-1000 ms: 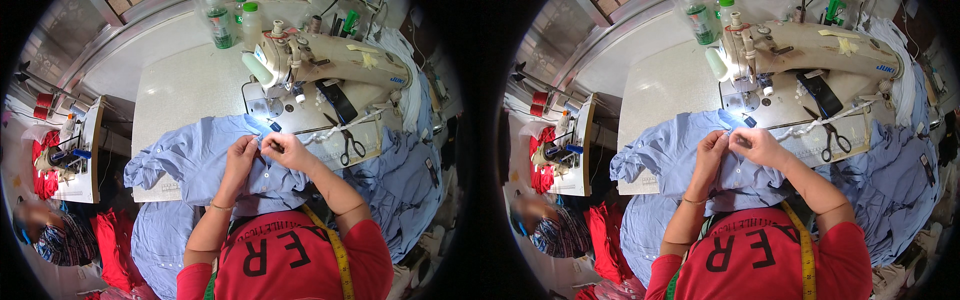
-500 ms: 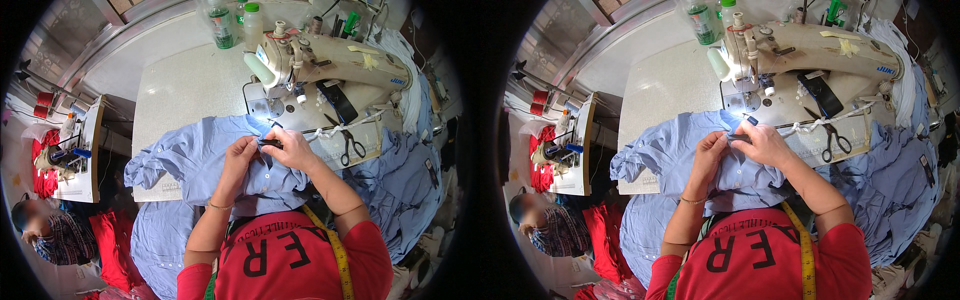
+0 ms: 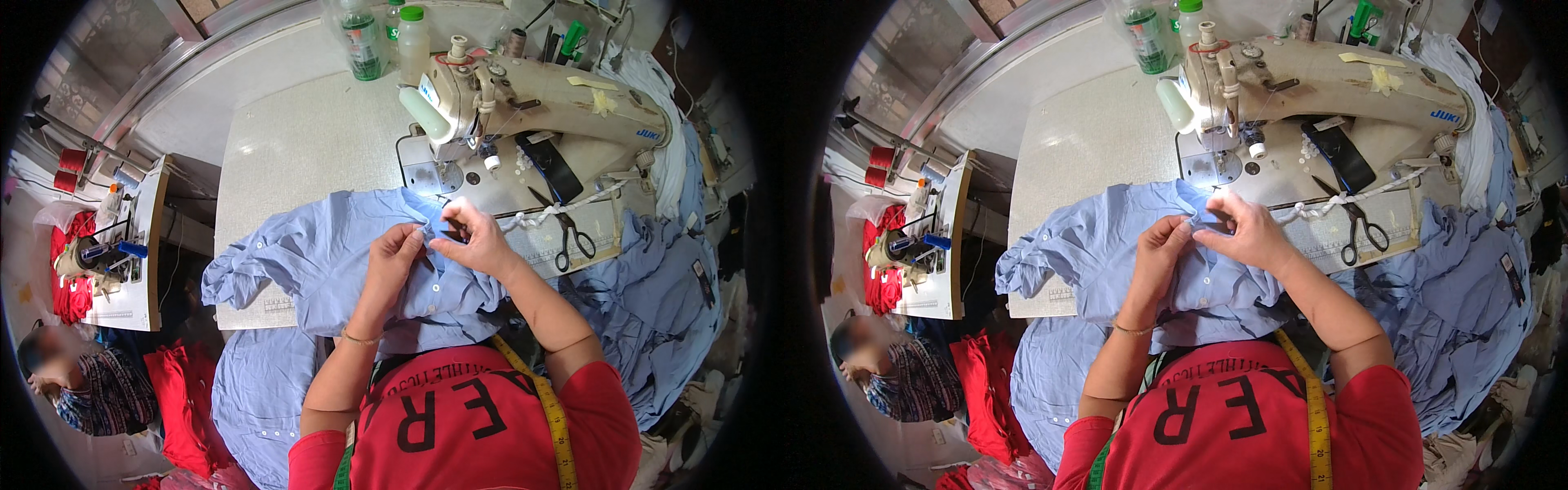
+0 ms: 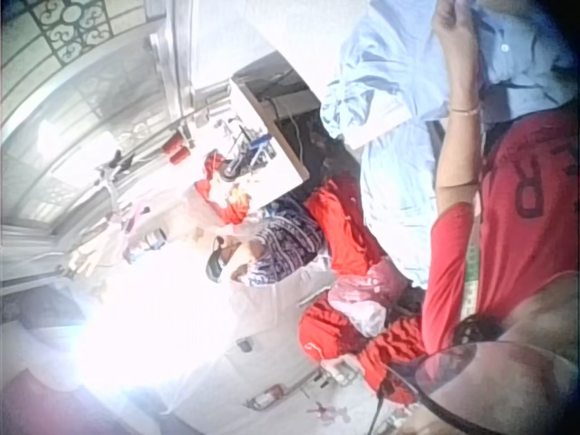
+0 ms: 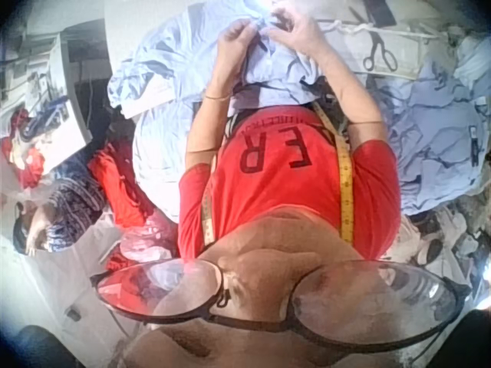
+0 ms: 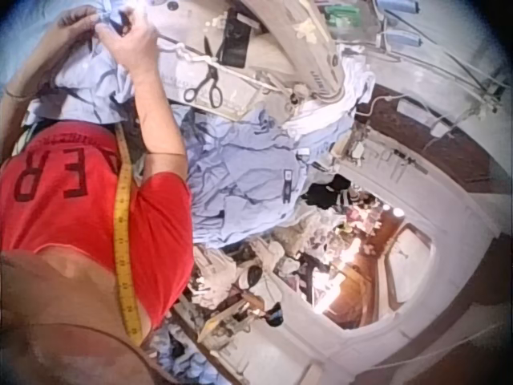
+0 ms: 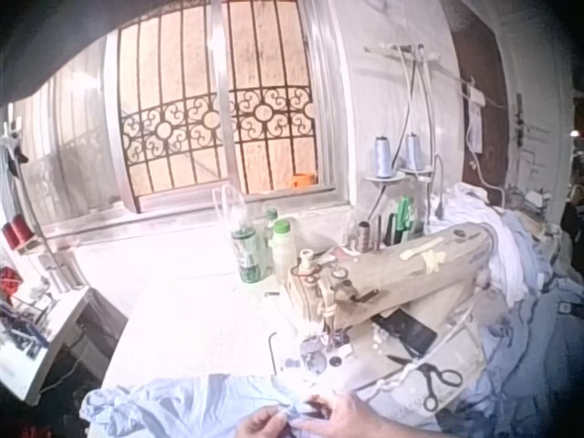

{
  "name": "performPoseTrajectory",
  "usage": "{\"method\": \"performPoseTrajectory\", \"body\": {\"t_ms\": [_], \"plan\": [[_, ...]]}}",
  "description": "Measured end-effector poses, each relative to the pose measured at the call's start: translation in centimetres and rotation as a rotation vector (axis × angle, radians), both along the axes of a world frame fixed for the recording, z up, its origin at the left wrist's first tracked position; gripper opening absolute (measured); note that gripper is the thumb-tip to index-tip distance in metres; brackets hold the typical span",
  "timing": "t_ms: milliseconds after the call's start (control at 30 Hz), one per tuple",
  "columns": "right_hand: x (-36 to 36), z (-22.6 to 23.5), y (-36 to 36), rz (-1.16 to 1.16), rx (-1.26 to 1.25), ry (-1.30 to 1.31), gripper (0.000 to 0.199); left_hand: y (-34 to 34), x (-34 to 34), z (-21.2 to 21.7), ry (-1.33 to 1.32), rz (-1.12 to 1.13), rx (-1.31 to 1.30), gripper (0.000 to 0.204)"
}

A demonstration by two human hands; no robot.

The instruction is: The person uses scissors to trim excess threads and fabric around the collar and button placket of a blue shirt.

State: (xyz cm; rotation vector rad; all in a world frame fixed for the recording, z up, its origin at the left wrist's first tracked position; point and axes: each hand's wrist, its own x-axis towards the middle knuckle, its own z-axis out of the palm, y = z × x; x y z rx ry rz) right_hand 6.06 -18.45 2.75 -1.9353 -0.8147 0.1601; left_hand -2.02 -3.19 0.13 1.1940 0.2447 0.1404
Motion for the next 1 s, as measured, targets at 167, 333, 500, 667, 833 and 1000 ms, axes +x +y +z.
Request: {"method": "performPoseTrajectory", "body": {"t_ms": [167,333,500,667,833,1000], "plan": [[-0.1,0.5,1.0,0.051,-0.005,-0.118,0.019,0.1,0.0,-0.4,-0.008,-0.003,0.069,0.014],[0.2,-0.3,1.1,0.056,0.037,-0.14,0.016,-0.1,-0.1,0.0,-0.012,-0.013,0.035,0.013],[0.0,0.7,0.9,0.07,-0.027,-0.098,0.021,0.1,-0.1,0.2,0.03,-0.028,-0.02,0.014],[-0.6,1.1,0.2,0.023,0.03,0.044,0.037,0.0,0.0,-0.6,0.028,0.042,-0.138,0.019],[-2.0,1.1,0.0,0.036,-0.049,0.088,0.026,-0.1,-0.1,-0.4,0.012,0.06,-0.133,0.019],[-2.5,1.8,0.5,0.013,-0.072,0.222,0.021,-0.4,-0.1,-0.2,-0.015,0.094,-0.099,0.017]]}}
